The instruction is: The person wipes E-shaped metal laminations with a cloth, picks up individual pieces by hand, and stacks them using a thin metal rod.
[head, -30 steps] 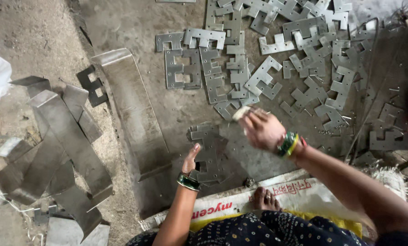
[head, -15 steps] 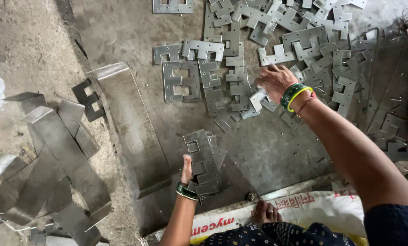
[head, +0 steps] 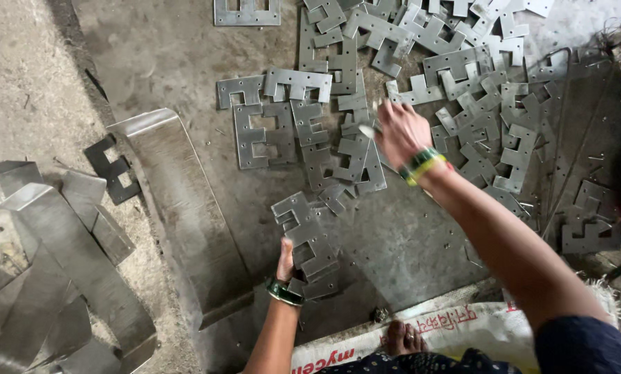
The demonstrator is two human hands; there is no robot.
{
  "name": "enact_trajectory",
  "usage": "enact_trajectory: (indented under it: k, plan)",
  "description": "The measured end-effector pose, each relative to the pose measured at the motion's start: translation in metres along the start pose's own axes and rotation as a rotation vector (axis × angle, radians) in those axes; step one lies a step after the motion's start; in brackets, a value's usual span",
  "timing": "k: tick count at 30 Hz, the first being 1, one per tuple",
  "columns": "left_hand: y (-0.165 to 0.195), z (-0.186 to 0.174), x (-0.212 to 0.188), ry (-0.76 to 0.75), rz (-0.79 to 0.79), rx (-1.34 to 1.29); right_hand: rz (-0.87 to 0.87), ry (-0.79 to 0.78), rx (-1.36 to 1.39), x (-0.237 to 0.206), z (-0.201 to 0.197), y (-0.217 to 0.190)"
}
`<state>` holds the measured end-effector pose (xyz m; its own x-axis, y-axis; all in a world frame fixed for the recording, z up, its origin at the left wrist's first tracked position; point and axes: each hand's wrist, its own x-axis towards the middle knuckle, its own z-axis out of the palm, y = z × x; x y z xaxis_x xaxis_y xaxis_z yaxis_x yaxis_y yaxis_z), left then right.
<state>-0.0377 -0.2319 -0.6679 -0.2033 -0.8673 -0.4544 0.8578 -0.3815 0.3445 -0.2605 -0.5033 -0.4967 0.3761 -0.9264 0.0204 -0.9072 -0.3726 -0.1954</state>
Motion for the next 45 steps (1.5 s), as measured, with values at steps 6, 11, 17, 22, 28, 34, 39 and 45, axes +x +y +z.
enact_trajectory:
  k: [6,11,17,22,28,34,39,45]
  plan:
    - [0.007,-0.011,-0.019,0.073,-0.019,-0.039,0.368,-0.024,0.227,0.073,0.019,-0.005]
    - [0.001,-0.015,-0.04,0.097,-0.006,-0.098,0.697,-0.281,1.117,0.05,0.029,0.044]
    - [-0.014,-0.033,-0.042,0.093,-0.021,-0.12,0.441,-0.191,0.917,-0.032,0.055,0.054]
    - [-0.017,-0.041,-0.045,0.154,-0.045,-0.112,0.322,-0.048,0.162,-0.048,0.068,0.001]
    - [-0.018,-0.032,-0.062,0.166,0.001,-0.165,0.47,0.051,0.351,-0.033,0.056,-0.006]
    - [-0.011,-0.038,-0.065,0.1,0.015,-0.077,0.515,-0.09,0.248,-0.02,0.052,-0.023]
    - [-0.006,-0.034,-0.064,0.082,0.017,-0.047,0.351,-0.126,0.135,-0.012,0.036,-0.039]
    - [-0.006,-0.014,-0.065,0.127,0.018,-0.053,0.319,-0.121,0.336,-0.016,0.019,-0.043]
